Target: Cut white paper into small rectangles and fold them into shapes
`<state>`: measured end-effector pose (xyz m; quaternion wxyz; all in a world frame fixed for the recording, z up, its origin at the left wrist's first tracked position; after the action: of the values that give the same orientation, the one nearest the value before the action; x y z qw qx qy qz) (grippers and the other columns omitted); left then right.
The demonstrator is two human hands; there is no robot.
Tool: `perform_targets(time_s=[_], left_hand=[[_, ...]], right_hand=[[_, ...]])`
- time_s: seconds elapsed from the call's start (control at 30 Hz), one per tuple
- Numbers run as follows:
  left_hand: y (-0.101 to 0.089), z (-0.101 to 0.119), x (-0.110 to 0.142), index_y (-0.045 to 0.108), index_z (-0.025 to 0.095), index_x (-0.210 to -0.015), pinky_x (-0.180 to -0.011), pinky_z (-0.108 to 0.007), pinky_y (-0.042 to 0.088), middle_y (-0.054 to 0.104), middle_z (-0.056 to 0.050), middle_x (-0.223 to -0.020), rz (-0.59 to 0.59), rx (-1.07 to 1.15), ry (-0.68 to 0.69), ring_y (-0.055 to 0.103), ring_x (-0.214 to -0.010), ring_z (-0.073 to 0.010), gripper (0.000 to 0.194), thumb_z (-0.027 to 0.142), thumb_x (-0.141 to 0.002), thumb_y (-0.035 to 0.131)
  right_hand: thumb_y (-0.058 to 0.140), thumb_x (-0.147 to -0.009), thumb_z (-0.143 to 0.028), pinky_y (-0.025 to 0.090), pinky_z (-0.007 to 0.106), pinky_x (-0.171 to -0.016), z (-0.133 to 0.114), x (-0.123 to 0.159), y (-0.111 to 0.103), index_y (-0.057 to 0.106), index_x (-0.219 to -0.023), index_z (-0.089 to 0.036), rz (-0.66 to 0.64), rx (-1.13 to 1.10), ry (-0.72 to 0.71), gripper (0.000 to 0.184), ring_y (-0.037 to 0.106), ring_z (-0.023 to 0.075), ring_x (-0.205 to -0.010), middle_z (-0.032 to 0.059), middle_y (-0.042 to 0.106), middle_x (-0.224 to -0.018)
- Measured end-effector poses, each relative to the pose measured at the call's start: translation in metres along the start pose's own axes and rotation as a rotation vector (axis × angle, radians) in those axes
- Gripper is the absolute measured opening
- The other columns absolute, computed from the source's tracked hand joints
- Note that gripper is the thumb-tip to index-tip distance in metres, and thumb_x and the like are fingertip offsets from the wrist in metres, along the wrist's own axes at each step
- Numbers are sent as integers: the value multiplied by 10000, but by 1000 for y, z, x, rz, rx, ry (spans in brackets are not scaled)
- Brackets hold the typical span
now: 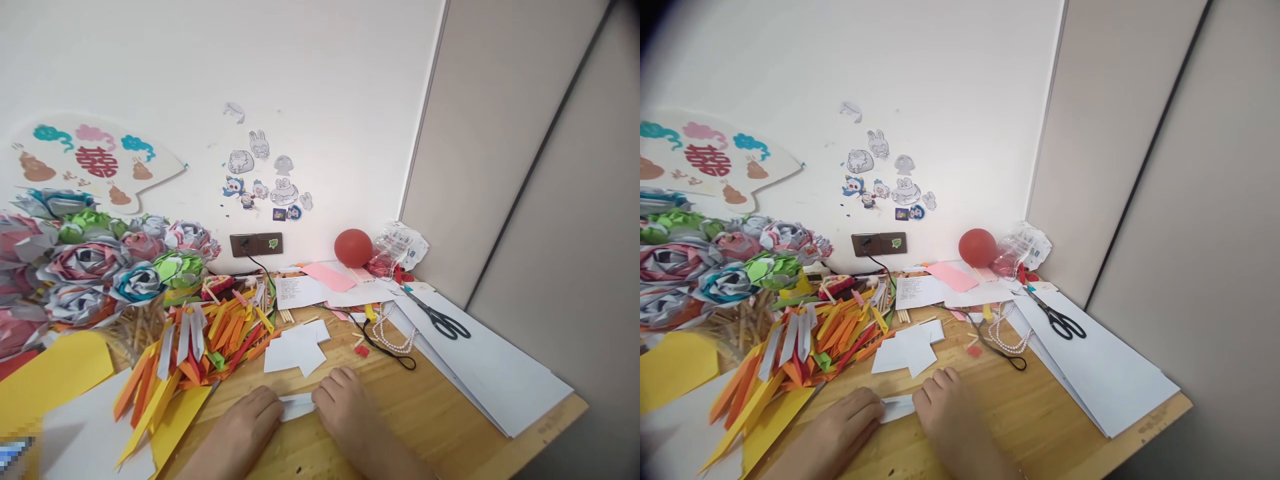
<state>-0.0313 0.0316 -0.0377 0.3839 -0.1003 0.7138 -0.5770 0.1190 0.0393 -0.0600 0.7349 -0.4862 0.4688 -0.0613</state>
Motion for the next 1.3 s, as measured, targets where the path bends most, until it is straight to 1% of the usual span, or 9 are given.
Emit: perform_targets(time_s=[0.1,0.23,0.4,0.53,0.67,1.0,1.13,1.23,1.3], left_hand=[[0,-1,1,564,193,-713,-599,-257,483,626,-24,-719,-16,36,-52,605,-662,-168,262,164,-897,380],[3,-5,1,565,192,-686,-624,-264,486,622,-27,-738,-54,84,-139,604,-694,-174,239,156,-872,420],[8,-10,0,578,198,-722,-669,-276,467,613,-25,-783,-158,210,-257,581,-747,-177,195,163,-858,441],[10,-13,-1,591,195,-728,-698,-288,450,613,-33,-806,-191,282,-308,570,-776,-183,196,193,-860,445],[8,-16,-2,588,195,-694,-686,-277,441,610,-22,-780,-153,278,-355,567,-751,-176,175,188,-826,473],[6,-15,-7,580,189,-652,-663,-293,426,605,-28,-733,-177,199,-481,566,-729,-194,195,220,-805,464],[5,-13,-9,572,188,-650,-674,-301,414,608,-29,-739,-210,162,-537,571,-759,-206,184,199,-794,459],[4,-13,-11,566,188,-637,-672,-303,408,612,-34,-747,-228,158,-575,571,-769,-211,171,198,-780,473],[4,-13,-11,570,188,-637,-672,-305,405,614,-36,-745,-226,162,-581,570,-769,-214,168,195,-775,474]], right_hand=[[611,-766,-93,325,295,-656,4,0,-7,568,-680,-179,-60,-170,93,129,479,161,-704,-2,584,-699],[722,-688,-122,353,279,-712,14,2,-13,628,-721,-193,-116,-442,339,122,525,159,-791,-10,609,-785],[721,-652,-71,370,279,-730,15,1,-11,656,-702,-192,-196,-553,484,146,544,172,-816,2,623,-780],[734,-635,-76,371,275,-734,15,0,-10,650,-655,-187,-188,-582,524,140,546,167,-805,2,626,-767],[734,-633,-82,365,274,-728,16,1,-10,622,-600,-181,-147,-577,569,153,548,161,-774,-10,636,-728],[676,-638,-88,335,278,-674,15,0,-4,541,-542,-178,-111,-425,628,188,514,166,-720,-13,591,-675],[652,-657,-87,334,287,-685,13,-1,-1,549,-611,-182,-122,-359,611,147,502,171,-737,-10,571,-706],[628,-711,-66,351,286,-719,3,-3,2,600,-777,-198,-138,-377,486,150,507,176,-815,4,585,-824],[634,-761,-109,362,274,-715,-3,-4,5,619,-838,-218,-139,-381,432,134,500,173,-826,8,575,-852]])
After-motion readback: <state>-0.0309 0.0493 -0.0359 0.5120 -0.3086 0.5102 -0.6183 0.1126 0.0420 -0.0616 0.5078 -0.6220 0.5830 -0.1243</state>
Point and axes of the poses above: each hand's wrist, its own x-axis away from the middle knuckle, its own y-axis out of the palm, z = x × y, the point moved 5 cm from there along -x, towards the middle knuckle
